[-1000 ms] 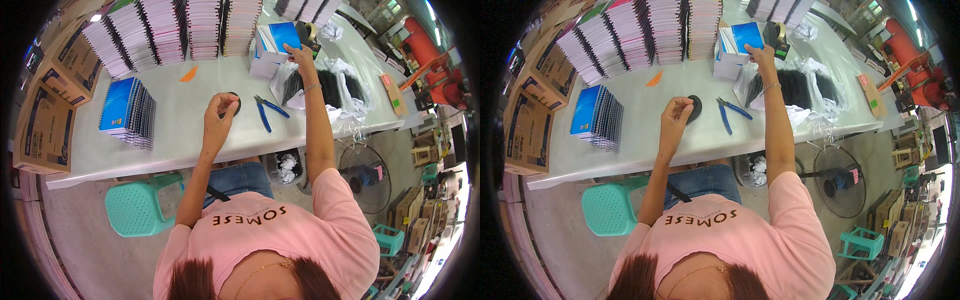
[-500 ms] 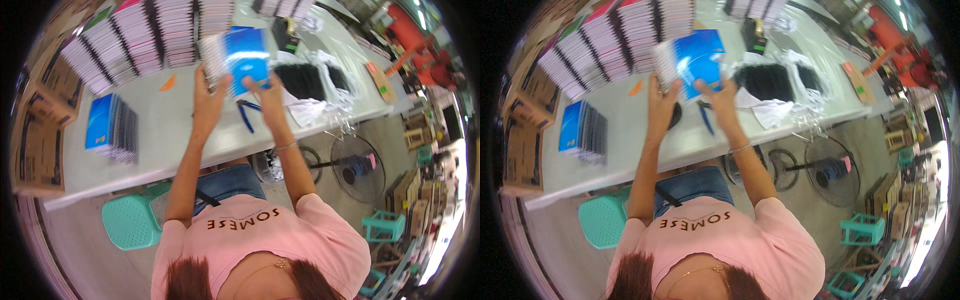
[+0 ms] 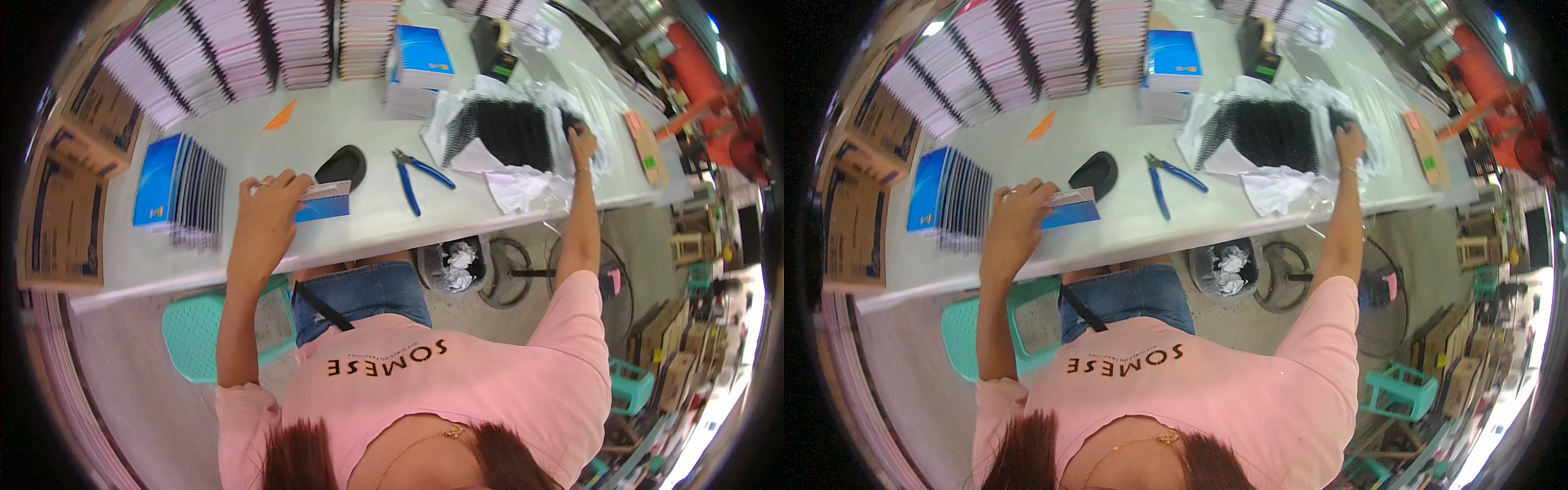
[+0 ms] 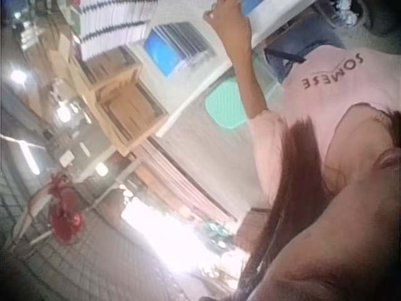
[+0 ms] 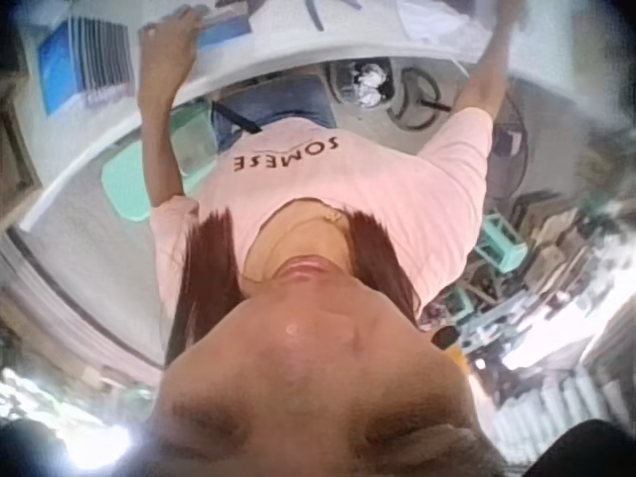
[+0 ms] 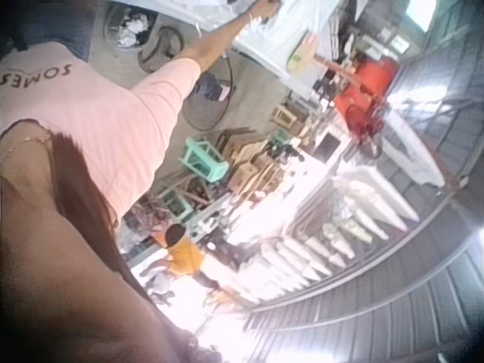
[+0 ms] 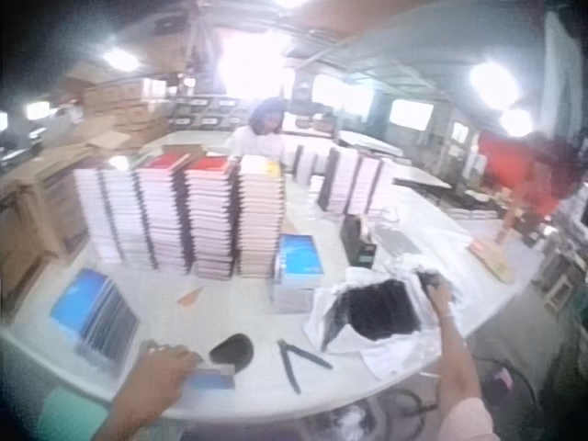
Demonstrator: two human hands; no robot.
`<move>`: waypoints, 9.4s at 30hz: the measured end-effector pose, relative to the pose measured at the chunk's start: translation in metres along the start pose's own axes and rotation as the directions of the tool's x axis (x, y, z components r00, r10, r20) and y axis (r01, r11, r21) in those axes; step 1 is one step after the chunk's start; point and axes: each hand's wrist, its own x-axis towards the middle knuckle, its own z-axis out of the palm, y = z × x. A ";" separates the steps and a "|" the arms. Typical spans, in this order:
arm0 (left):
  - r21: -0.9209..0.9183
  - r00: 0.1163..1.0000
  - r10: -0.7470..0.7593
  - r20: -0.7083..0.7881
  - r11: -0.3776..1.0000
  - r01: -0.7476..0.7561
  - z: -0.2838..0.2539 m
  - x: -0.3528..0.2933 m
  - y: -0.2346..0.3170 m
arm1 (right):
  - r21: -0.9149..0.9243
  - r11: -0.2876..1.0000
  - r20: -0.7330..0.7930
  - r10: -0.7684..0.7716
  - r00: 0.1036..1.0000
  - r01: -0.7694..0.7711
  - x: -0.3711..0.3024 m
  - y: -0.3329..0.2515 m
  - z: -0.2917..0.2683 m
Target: The person threads a spiral binding through the holes of notebook covers and pages by hand, uses pliers to crimp the ends of the binding, and stacks the finished items on a table.
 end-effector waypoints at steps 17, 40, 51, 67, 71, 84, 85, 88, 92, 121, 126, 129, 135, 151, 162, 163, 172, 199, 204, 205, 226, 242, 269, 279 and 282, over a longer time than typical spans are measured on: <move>0.059 0.930 -0.164 -0.329 0.979 0.194 0.068 -0.027 0.016 | 0.072 0.953 0.169 -0.302 0.938 0.294 0.012 0.012 0.026; -0.147 0.742 -0.234 -0.628 0.972 0.182 0.103 -0.007 0.019 | -0.063 0.960 0.136 -0.264 0.955 0.274 0.021 0.015 0.021; -0.129 0.775 -0.218 -0.593 0.976 0.175 0.099 -0.012 0.013 | 0.842 0.426 0.279 0.182 0.943 -0.332 -0.019 -0.128 -0.103; -0.161 0.792 -0.228 -0.566 0.973 0.165 0.094 -0.005 0.014 | 0.849 0.528 0.425 -0.716 0.554 0.031 -0.259 -0.369 -0.184; -0.177 0.788 -0.224 -0.574 0.973 0.148 0.095 -0.006 0.013 | 0.834 0.528 0.365 -0.747 0.556 0.161 -0.266 -0.374 -0.175; -0.182 0.786 -0.194 -0.586 0.978 0.106 0.095 -0.009 0.008 | 0.915 0.376 0.183 -0.707 0.683 0.145 -0.277 -0.388 -0.165; -0.183 0.787 -0.194 -0.586 0.978 0.104 0.095 -0.009 0.008 | 0.923 0.365 0.187 -0.699 0.691 0.119 -0.277 -0.388 -0.165; -0.186 0.803 -0.197 -0.562 0.976 0.109 0.093 -0.008 0.009 | 0.935 0.345 0.183 -0.671 0.718 0.084 -0.277 -0.389 -0.163; -0.183 0.792 -0.190 -0.581 0.978 0.100 0.094 -0.007 0.008 | 0.934 0.339 0.147 -0.655 0.741 0.114 -0.281 -0.390 -0.158; -0.567 0.710 -0.440 -0.550 0.821 0.068 0.101 -0.015 -0.012 | 0.938 0.344 0.267 -0.779 0.567 0.030 -0.262 -0.394 -0.173; -0.601 0.775 -0.383 -0.503 0.799 0.005 0.094 -0.016 -0.023 | 0.791 0.498 0.200 -0.759 0.619 0.355 -0.246 -0.395 -0.149; -0.622 0.819 -0.374 -0.436 0.783 0.027 0.087 -0.016 -0.024 | 0.804 0.471 0.204 -0.792 0.576 0.362 -0.256 -0.394 -0.121; -0.621 0.818 -0.370 -0.441 0.783 0.019 0.088 -0.020 -0.029 | 0.831 0.331 0.522 -0.741 0.422 -0.447 -0.237 -0.386 -0.123; -0.652 0.836 -0.344 -0.427 0.758 -0.021 0.091 -0.015 -0.029 | 0.775 0.298 0.462 -0.869 0.178 -0.558 -0.225 -0.366 -0.141; -0.663 0.844 -0.303 -0.443 0.744 -0.081 0.098 -0.014 -0.035 | 0.822 0.402 0.550 -0.744 0.380 -0.403 -0.239 -0.366 -0.144; -0.676 0.841 -0.308 -0.445 0.731 -0.090 0.101 -0.013 -0.035 | 0.706 0.272 0.570 -0.767 0.296 -0.654 -0.234 -0.361 -0.141; -0.806 0.855 -0.371 -0.363 0.586 -0.088 0.107 -0.010 -0.030 | 0.736 0.193 0.514 -0.783 0.350 -0.649 -0.227 -0.362 -0.148; -0.862 0.919 -0.278 -0.278 0.495 -0.111 0.110 -0.011 -0.036 | 0.867 0.292 0.407 -0.883 0.235 -0.403 -0.230 -0.380 -0.192; -0.882 0.925 -0.283 -0.253 0.460 -0.100 0.117 -0.013 -0.037 | 0.814 0.248 0.383 -0.909 0.164 -0.526 -0.231 -0.384 -0.194; -0.888 0.925 -0.286 -0.252 0.448 -0.104 0.112 -0.012 -0.034 | 0.792 0.233 0.378 -0.913 0.153 -0.564 -0.230 -0.383 -0.191; -0.867 0.928 -0.260 -0.265 0.486 -0.112 0.111 -0.016 -0.030 | 0.857 0.468 0.516 -0.782 0.350 -0.216 -0.233 -0.405 -0.163; -0.857 0.850 -0.392 -0.353 0.499 -0.127 0.111 -0.013 -0.010 | 0.832 0.547 0.394 -0.464 0.794 -0.093 -0.234 -0.371 -0.125; -0.967 0.883 -0.454 -0.122 0.254 -0.003 0.083 -0.031 -0.002 | 0.864 0.407 0.063 -0.671 0.739 0.297 -0.342 -0.398 -0.200; -0.898 0.844 -0.469 -0.260 0.438 -0.034 0.073 -0.040 0.005 | 0.894 0.350 0.016 -0.649 0.760 0.279 -0.345 -0.401 -0.208; -0.868 0.831 -0.459 -0.314 0.494 -0.055 0.073 -0.041 0.006 | 0.897 0.356 0.029 -0.640 0.768 0.263 -0.346 -0.401 -0.211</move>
